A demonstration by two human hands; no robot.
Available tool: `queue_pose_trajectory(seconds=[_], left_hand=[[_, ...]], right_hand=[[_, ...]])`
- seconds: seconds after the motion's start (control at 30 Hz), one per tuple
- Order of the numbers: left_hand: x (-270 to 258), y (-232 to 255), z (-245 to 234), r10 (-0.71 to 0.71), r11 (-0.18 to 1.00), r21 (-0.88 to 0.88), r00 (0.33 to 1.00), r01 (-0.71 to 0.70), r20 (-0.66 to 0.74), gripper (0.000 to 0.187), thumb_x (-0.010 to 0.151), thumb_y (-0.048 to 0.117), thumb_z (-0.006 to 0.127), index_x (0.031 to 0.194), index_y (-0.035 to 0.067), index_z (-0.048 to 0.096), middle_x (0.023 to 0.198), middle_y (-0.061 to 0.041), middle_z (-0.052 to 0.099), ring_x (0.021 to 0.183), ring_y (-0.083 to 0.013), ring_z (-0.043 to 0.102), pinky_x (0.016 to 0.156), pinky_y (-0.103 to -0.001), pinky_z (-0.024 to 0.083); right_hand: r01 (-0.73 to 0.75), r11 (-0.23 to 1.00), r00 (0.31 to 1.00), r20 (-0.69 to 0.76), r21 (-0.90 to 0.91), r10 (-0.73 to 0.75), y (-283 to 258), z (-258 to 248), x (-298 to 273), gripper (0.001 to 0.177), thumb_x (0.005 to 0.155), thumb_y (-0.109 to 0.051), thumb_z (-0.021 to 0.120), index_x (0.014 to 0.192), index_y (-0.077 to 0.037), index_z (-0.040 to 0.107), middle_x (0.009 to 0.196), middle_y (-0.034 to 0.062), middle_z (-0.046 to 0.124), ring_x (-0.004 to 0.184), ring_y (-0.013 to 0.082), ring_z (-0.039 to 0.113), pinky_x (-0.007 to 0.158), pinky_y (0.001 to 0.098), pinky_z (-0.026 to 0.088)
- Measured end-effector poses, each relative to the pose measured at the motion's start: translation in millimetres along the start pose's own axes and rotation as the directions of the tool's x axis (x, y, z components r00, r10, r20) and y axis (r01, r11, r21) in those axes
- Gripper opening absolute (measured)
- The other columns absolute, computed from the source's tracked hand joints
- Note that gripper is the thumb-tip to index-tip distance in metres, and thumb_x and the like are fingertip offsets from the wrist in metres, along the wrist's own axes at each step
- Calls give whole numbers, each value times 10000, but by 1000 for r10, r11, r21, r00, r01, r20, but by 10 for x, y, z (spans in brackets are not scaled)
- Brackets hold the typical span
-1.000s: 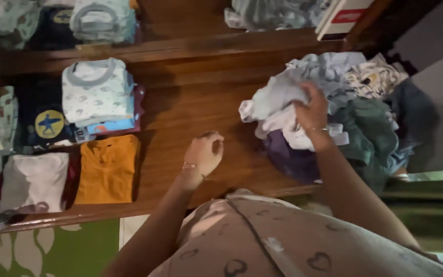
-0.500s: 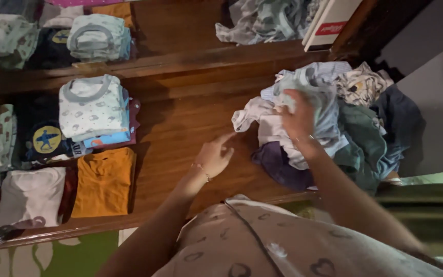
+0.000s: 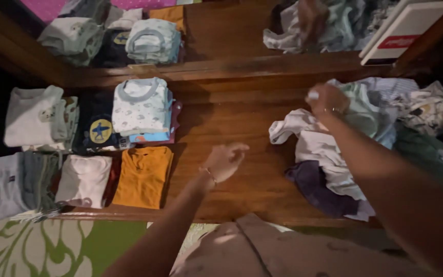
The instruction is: Fold and organize baby clothes on a wooden surface.
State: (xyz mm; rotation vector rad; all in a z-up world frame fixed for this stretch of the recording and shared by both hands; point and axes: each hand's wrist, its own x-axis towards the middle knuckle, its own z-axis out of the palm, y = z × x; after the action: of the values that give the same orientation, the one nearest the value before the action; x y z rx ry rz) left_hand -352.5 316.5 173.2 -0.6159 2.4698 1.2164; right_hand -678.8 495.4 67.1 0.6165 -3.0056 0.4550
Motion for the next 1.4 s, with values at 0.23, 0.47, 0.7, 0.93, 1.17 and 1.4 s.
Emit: queue_pose_trajectory(seconds=[0.23, 0.47, 0.7, 0.93, 1.17, 1.4], left_hand=[[592, 63, -160, 467, 846, -45, 778, -532, -419, 304, 949, 161, 628, 1239, 144, 717, 1142, -81, 789, 894, -202, 783, 799, -310, 626], [239, 990, -628, 611, 533, -98, 462, -840, -642, 721, 782, 114, 812, 1422, 53, 486, 1277, -120, 584, 1172, -221, 594, 951, -340, 544], [651, 210, -931, 514, 324, -521, 609, -790, -604, 204, 951, -82, 567, 1106, -5, 676, 1010, -16, 657, 935, -110, 588, 843, -240, 485], [590, -511, -1194, 179, 340, -697, 771, -631, -611, 297, 972, 26, 482, 1157, 57, 713, 912, 24, 638, 766, -91, 511, 684, -233, 409], [-323, -39, -1336, 392, 488, -345, 555, -802, -734, 453, 845, 52, 544, 1292, 88, 608, 1255, -6, 615, 1153, -135, 579, 911, -248, 500], [-358, 73, -1178, 658, 753, 349, 652, -558, -377, 596, 724, 365, 890, 1218, 78, 718, 1161, -201, 638, 1078, -335, 622, 913, -412, 506]], right_hand=[[288, 929, 869, -472, 233, -151, -316, -1496, 424, 357, 755, -375, 976, 962, -147, 796, 927, 44, 767, 817, 229, 715, 726, 388, 549], [524, 588, 836, -239, 616, -494, -1219, -2171, -591, 239, 959, -288, 766, 1148, -143, 766, 1142, -10, 762, 972, 78, 655, 827, 296, 520], [773, 385, 577, -304, 504, -758, -1404, -1858, -986, 559, 994, -341, 686, 1402, 6, 528, 1366, 202, 535, 1257, 266, 463, 957, 427, 418], [435, 441, 641, 74, 785, -764, -1652, -1387, -1134, 264, 1032, -333, 667, 1073, -73, 661, 1077, 20, 671, 1069, 146, 606, 994, 329, 480], [327, 329, 781, -58, 886, -622, -1908, -1351, -949, 143, 1077, -243, 562, 1099, -105, 533, 980, -73, 511, 918, 49, 489, 866, 222, 456], [139, 176, 802, -7, 975, -597, -2015, -1661, -898, 180, 1105, -274, 532, 1134, -103, 581, 996, -70, 488, 906, 61, 414, 852, 224, 409]])
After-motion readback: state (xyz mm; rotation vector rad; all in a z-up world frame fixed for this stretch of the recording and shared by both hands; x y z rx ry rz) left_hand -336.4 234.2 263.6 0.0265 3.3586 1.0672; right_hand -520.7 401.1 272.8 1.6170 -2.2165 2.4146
